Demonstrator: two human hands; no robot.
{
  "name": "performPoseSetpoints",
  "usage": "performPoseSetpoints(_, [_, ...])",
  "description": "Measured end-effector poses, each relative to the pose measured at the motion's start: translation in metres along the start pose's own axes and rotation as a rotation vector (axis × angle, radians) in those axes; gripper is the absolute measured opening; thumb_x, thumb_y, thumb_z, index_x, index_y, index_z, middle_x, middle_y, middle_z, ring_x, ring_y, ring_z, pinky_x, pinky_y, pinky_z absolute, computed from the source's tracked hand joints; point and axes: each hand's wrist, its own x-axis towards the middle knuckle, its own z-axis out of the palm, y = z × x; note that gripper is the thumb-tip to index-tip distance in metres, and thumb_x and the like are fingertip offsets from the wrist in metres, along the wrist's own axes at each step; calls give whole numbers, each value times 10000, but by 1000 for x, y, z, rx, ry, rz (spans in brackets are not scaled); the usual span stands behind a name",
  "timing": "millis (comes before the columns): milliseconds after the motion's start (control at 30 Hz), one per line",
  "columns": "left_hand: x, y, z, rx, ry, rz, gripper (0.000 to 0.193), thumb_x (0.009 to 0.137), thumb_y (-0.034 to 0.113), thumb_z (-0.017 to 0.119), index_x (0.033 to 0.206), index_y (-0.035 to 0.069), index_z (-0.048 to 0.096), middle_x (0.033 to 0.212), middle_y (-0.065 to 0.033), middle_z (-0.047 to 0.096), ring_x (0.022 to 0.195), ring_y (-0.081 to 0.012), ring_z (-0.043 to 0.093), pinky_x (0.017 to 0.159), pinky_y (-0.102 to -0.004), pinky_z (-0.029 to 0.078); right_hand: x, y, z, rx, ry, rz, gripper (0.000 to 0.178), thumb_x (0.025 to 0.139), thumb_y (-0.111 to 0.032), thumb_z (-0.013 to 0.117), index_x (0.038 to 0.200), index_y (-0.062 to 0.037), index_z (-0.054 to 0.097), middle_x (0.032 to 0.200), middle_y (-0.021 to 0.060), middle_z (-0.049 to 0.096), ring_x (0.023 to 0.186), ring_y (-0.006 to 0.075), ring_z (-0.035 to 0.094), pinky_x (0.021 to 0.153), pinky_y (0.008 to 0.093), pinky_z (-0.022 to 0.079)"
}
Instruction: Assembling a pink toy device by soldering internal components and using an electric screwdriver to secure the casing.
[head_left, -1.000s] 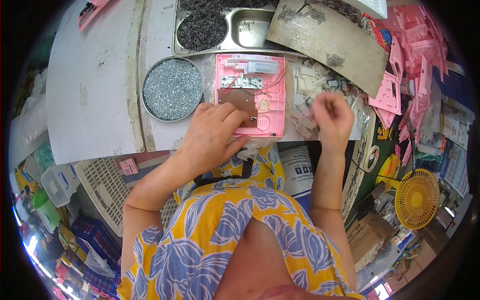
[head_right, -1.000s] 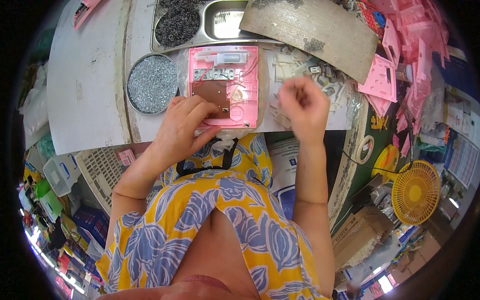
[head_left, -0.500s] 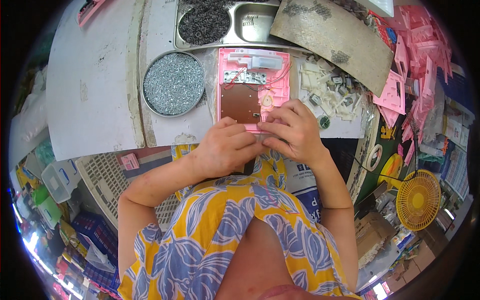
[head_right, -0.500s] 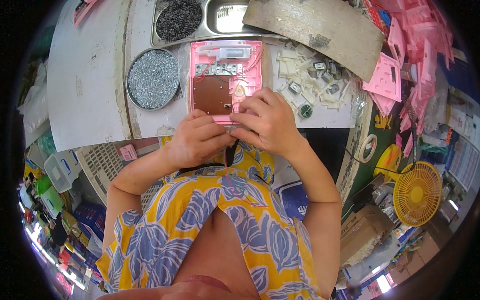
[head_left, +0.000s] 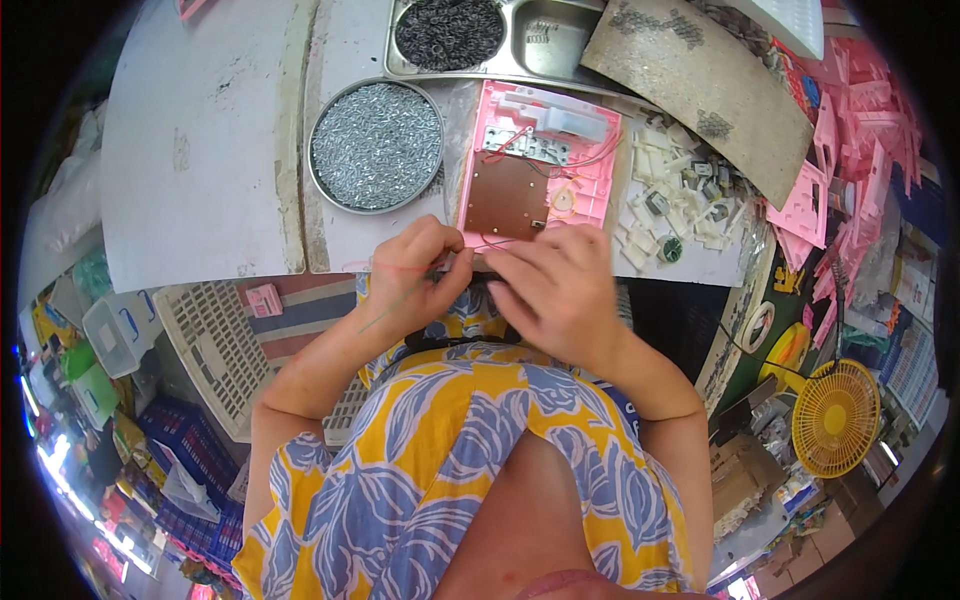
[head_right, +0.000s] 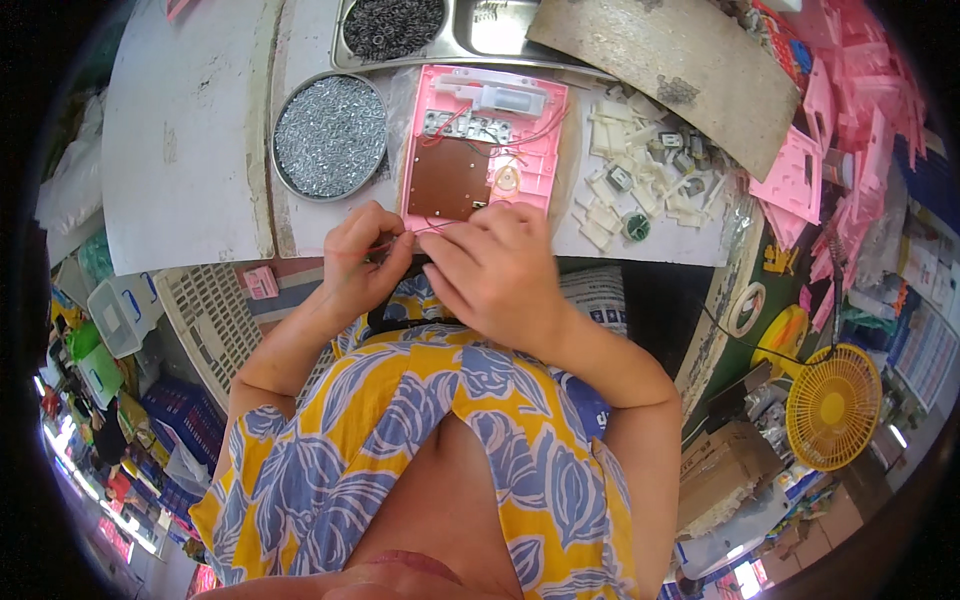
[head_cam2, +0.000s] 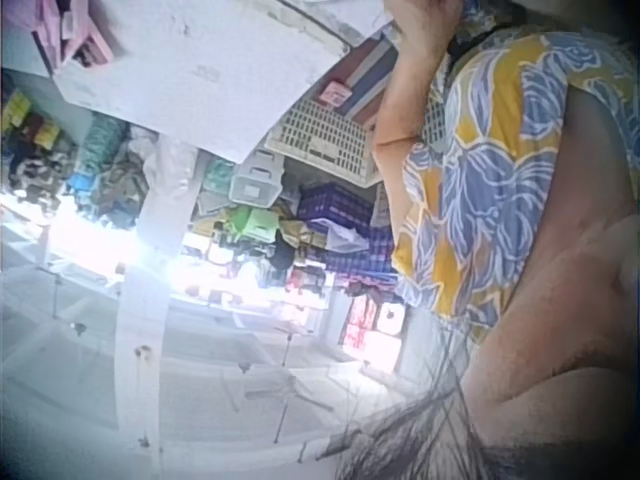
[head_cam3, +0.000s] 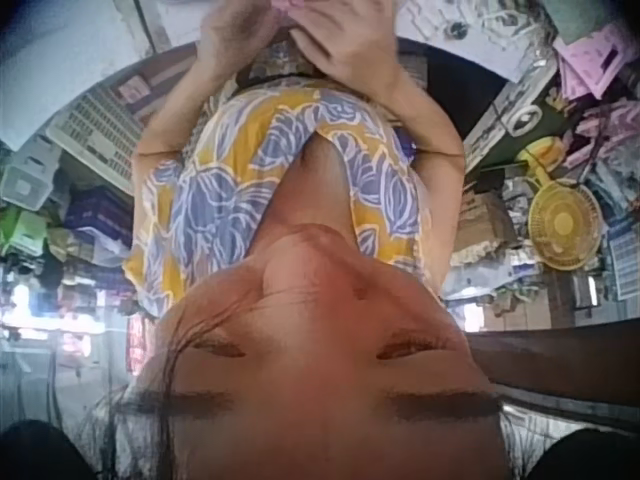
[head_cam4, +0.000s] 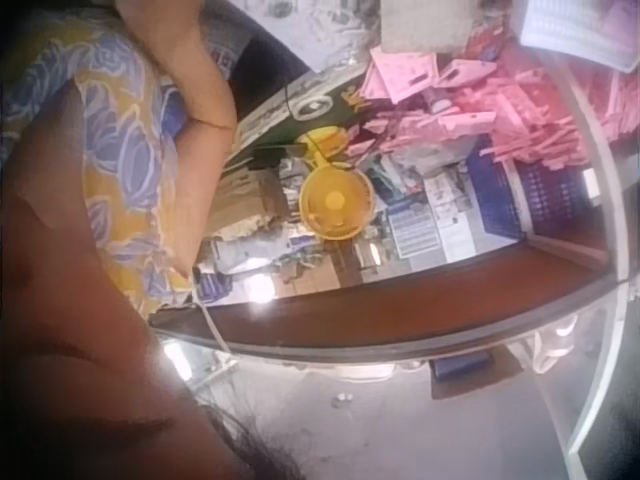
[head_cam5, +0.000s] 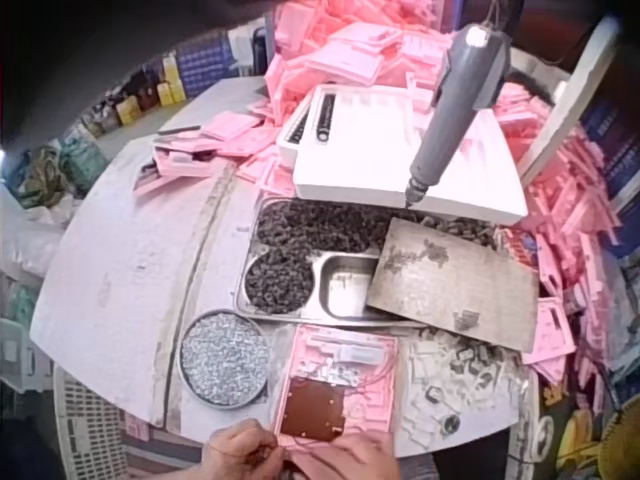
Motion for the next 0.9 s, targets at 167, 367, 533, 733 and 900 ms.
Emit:
performPoseSetpoints(167, [-23,-9,-6,-53,33,-142,110,845,-4,723,860,27,618,743,-106,602,576,-236,601,528,-335,479,7,-7,29,-34,16,84,334,768,-176,762,1092,-110,711,1017,2,640,946,213,552,879,420,384])
performPoseSetpoints(367, [-30,-9,-8,227,-79,70,121,838,70,734,853,60,615,722,-93,587,591,-290,616,528,-385,494,-1,-5,41,-43,115,76,283,769,-191,773,1044,-136,729,969,-20,633,907,199,539,857,412,368])
performPoseSetpoints(533, [-35,-1,-28,202,-513,100,191,776,41,772,930,47,660,856,-109,618,746,-306,634,619,-414,499,5,-5,44,-88,136,100,194,780,-220,782,945,-149,709,900,-15,584,861,207,515,843,411,347])
performPoseSetpoints(733, [33,0,-46,47,-353,194,291,788,116,800,1028,51,649,944,-129,602,828,-352,625,707,-410,521,7,-7,39,-60,71,117,184,766,-216,789,904,-140,693,906,10,582,881,234,525,856,425,366])
performPoseSetpoints(900, [36,-24,-31,64,-389,375,268,809,138,812,1047,80,703,879,-103,573,748,-312,608,630,-395,507,14,42,-36,136,135,0,257,750,-98,790,1002,-105,739,914,55,680,863,272,626,802,411,471])
